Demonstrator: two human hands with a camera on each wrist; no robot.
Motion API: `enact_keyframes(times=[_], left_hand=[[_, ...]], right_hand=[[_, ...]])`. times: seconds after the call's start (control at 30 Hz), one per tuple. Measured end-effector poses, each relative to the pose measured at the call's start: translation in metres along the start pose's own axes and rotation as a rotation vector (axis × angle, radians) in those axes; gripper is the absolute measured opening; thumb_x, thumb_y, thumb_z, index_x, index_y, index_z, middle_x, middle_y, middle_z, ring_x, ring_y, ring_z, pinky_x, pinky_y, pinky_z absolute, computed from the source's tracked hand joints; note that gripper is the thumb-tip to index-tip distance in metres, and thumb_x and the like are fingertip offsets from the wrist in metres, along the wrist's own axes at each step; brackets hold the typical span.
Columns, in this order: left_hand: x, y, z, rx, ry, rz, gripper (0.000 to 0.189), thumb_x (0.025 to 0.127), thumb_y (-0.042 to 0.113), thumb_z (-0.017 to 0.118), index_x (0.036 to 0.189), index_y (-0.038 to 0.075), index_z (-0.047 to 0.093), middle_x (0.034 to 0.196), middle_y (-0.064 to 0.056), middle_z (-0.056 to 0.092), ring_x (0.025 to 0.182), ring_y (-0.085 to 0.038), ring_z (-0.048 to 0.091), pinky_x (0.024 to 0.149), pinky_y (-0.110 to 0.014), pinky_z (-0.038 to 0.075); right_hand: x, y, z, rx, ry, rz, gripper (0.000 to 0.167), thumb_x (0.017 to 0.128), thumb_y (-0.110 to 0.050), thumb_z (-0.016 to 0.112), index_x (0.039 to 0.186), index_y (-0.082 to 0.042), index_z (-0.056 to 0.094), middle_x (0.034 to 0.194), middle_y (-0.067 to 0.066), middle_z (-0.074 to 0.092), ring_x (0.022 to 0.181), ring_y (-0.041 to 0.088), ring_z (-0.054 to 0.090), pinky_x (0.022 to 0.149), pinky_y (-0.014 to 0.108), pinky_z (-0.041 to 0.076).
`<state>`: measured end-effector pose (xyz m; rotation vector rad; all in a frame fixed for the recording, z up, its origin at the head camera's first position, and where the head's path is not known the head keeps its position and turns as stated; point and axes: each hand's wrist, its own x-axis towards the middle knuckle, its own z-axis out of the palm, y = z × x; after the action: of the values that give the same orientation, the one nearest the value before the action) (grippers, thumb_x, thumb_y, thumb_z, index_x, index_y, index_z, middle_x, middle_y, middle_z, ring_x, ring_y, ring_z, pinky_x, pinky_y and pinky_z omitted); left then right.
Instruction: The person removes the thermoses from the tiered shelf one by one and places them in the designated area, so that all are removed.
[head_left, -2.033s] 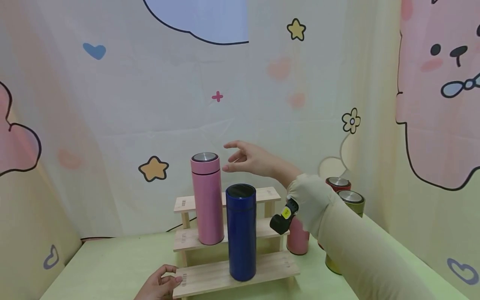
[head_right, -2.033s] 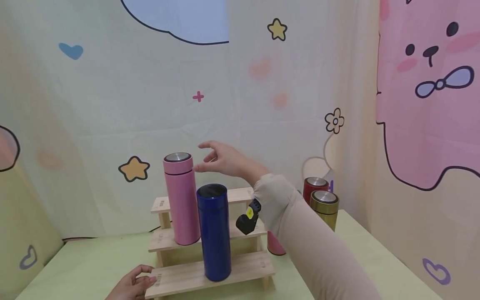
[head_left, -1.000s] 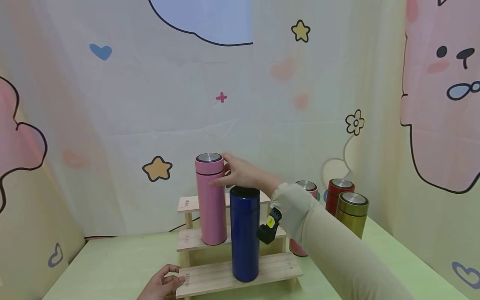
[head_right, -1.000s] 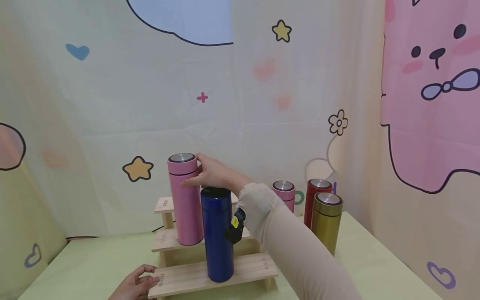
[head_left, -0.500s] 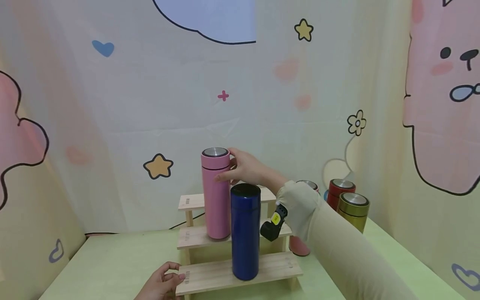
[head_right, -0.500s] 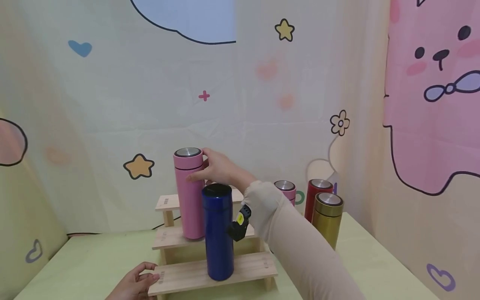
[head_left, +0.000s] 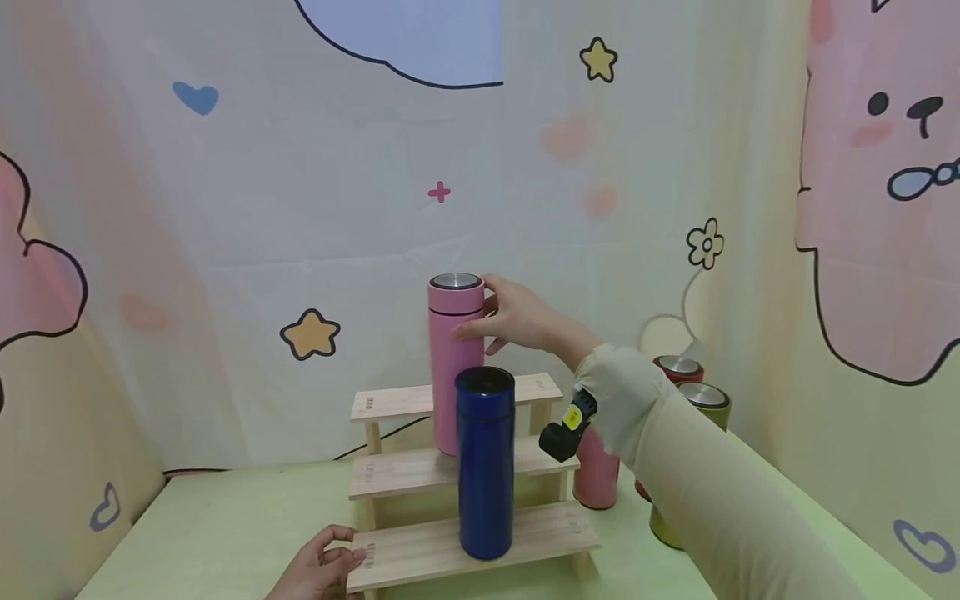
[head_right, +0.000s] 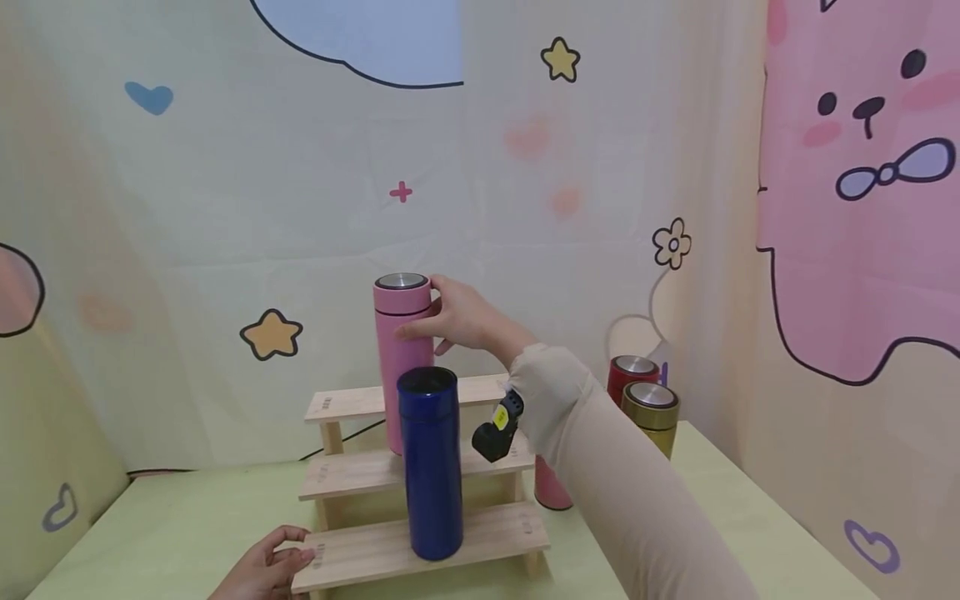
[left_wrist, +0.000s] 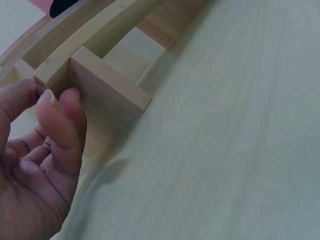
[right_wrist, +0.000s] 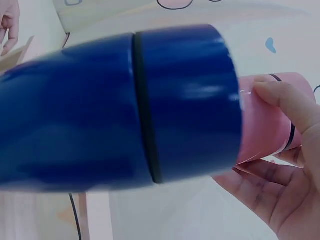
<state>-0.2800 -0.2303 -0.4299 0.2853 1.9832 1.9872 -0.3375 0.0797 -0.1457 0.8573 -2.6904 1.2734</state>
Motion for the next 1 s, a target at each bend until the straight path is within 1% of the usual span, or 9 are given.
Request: enact_keyframes(times=[0.07,0.23,0.47,0.67,0.8,1.0], left_hand=[[0.0,0.0,0.0,0.006,0.001,0.001,0.039,0.093,0.02,0.064,0.116,-0.001,0.041,0.086,0.0,0.064,0.073,-0.012,0.067,0.064,-0.026,0.057],[0.0,-0.001,-0.001,0.004,-0.015,0.008,0.037,0.094,0.02,0.063,0.116,-0.001,0.041,0.086,0.001,0.064,0.073,-0.011,0.067,0.065,-0.026,0.057],[0.0,-0.001,0.0,0.004,-0.025,0.012,0.036,0.094,0.019,0.062,0.116,-0.001,0.041,0.086,0.001,0.065,0.072,-0.01,0.066,0.065,-0.025,0.056],[-0.001,-0.002,0.002,0.001,-0.024,0.017,0.04,0.093,0.022,0.065,0.116,-0.001,0.041,0.087,0.001,0.064,0.071,-0.01,0.066,0.065,-0.024,0.056],[-0.001,-0.003,0.002,-0.008,-0.023,0.014,0.042,0.091,0.023,0.066,0.116,0.0,0.041,0.087,0.0,0.064,0.072,-0.01,0.066,0.065,-0.024,0.056],[-0.003,-0.005,0.005,0.011,-0.011,0.016,0.039,0.094,0.021,0.063,0.117,-0.001,0.04,0.087,0.001,0.064,0.073,-0.011,0.067,0.066,-0.026,0.057]], right_hand=[[-0.001,0.0,-0.004,-0.004,0.0,-0.004,0.068,0.084,-0.024,0.075,0.138,-0.011,0.036,0.123,0.018,0.061,0.106,0.03,0.063,0.072,0.038,0.059],[-0.005,0.0,-0.013,-0.031,0.008,-0.003,0.068,0.084,-0.024,0.075,0.138,-0.011,0.036,0.122,0.018,0.062,0.105,0.03,0.064,0.073,0.037,0.059],[-0.009,0.002,-0.028,-0.044,0.037,0.001,0.068,0.083,-0.024,0.076,0.137,-0.008,0.038,0.121,0.019,0.063,0.104,0.029,0.065,0.077,0.039,0.059],[-0.018,0.004,-0.041,-0.08,0.045,0.003,0.067,0.083,-0.025,0.075,0.137,-0.008,0.038,0.12,0.018,0.063,0.104,0.029,0.065,0.076,0.038,0.059],[-0.024,0.009,-0.05,-0.093,0.052,0.015,0.068,0.084,-0.025,0.074,0.138,-0.008,0.037,0.123,0.019,0.062,0.106,0.03,0.065,0.077,0.04,0.059],[-0.034,0.017,-0.064,-0.099,0.069,0.032,0.069,0.085,-0.025,0.074,0.139,-0.007,0.036,0.123,0.02,0.062,0.106,0.03,0.065,0.08,0.04,0.058]])
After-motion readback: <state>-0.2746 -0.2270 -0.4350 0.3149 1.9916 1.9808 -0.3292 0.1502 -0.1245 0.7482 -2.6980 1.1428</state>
